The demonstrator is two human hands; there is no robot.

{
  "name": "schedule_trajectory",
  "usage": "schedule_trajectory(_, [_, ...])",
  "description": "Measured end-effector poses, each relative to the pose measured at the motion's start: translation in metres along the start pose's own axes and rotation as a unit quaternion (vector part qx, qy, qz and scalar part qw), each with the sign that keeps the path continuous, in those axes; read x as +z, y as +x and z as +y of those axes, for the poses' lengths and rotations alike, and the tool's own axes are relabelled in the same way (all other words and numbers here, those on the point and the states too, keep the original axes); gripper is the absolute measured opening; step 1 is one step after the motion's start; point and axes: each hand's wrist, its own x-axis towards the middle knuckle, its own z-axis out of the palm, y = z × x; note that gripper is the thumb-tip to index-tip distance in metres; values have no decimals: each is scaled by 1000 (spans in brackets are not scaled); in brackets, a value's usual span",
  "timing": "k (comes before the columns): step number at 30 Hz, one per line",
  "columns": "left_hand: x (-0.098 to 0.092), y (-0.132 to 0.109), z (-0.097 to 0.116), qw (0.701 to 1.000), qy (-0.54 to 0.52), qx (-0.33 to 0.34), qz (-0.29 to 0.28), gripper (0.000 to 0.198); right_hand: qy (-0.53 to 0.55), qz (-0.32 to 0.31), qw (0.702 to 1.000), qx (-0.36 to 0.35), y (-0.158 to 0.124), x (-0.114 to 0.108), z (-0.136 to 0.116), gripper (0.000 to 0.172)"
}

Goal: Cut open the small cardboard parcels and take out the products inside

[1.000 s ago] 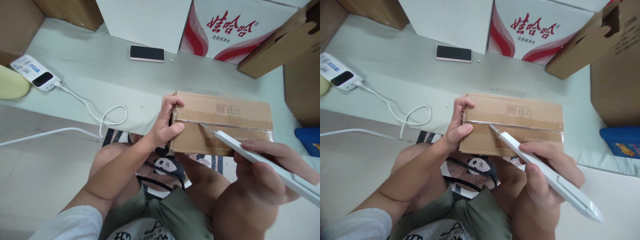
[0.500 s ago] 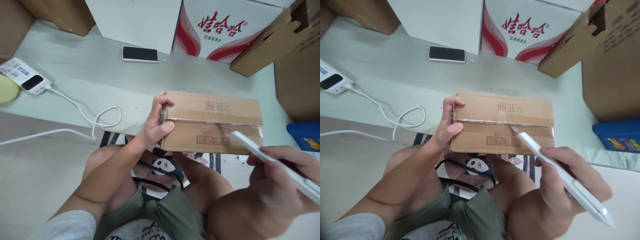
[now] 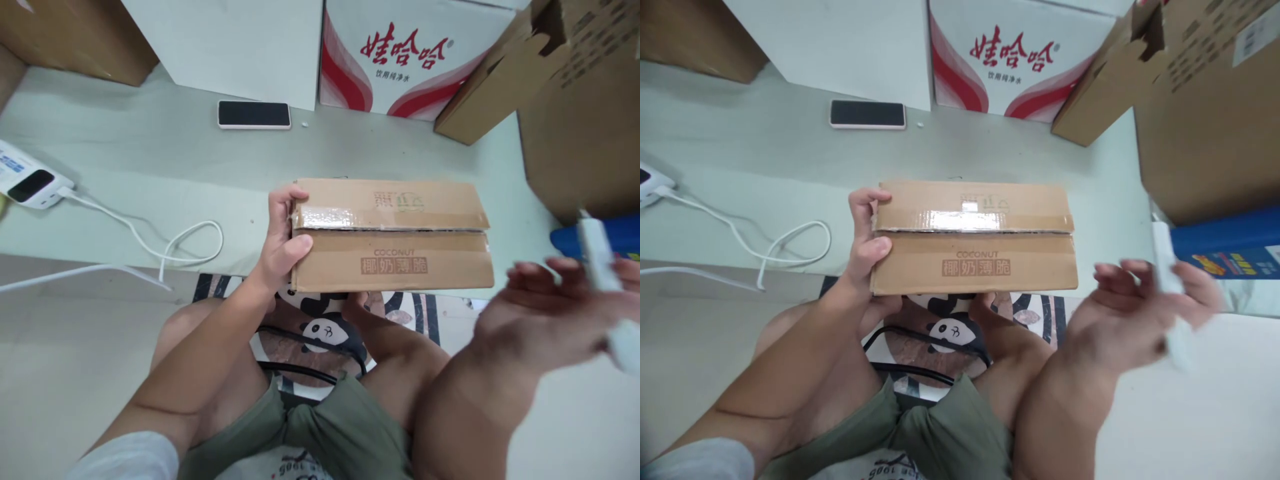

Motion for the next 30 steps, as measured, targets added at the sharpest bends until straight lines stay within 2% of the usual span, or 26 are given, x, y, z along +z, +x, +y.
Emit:
schedule_trajectory(2, [-3,3,-6,999,10,44,19,63,15,53,998,-15,-4,11,7,35])
schedule_trajectory(5, [-7,6,-9,976,25,169,133,49,35,16,999,30,-17,22,17,33])
schedule_trajectory(6, [-9,7,-8,965,49,201,162,43,50,13,998,39,-20,24,20,33])
schedule_trajectory(7, [-11,7,-5,958,86,217,168,36,67,15,997,45,-22,25,22,31])
schedule_trajectory(10, [-18,6,5,953,201,206,92,30,114,13,992,56,-23,26,25,29])
schedule_trajectory(12, [-22,6,12,951,229,201,60,31,137,10,989,55,-23,27,26,28])
schedule_trajectory(19, [-35,17,23,953,247,169,53,37,155,25,986,47,-33,28,34,34])
schedule_trajectory(22, [-36,19,26,947,265,158,88,41,155,27,985,69,-36,28,34,34])
schedule_trajectory(26, [-39,21,29,947,270,111,135,50,210,-45,971,105,-34,25,29,35])
schedule_trajectory(30, [-48,24,33,942,302,99,104,41,220,-109,964,104,-34,22,28,27])
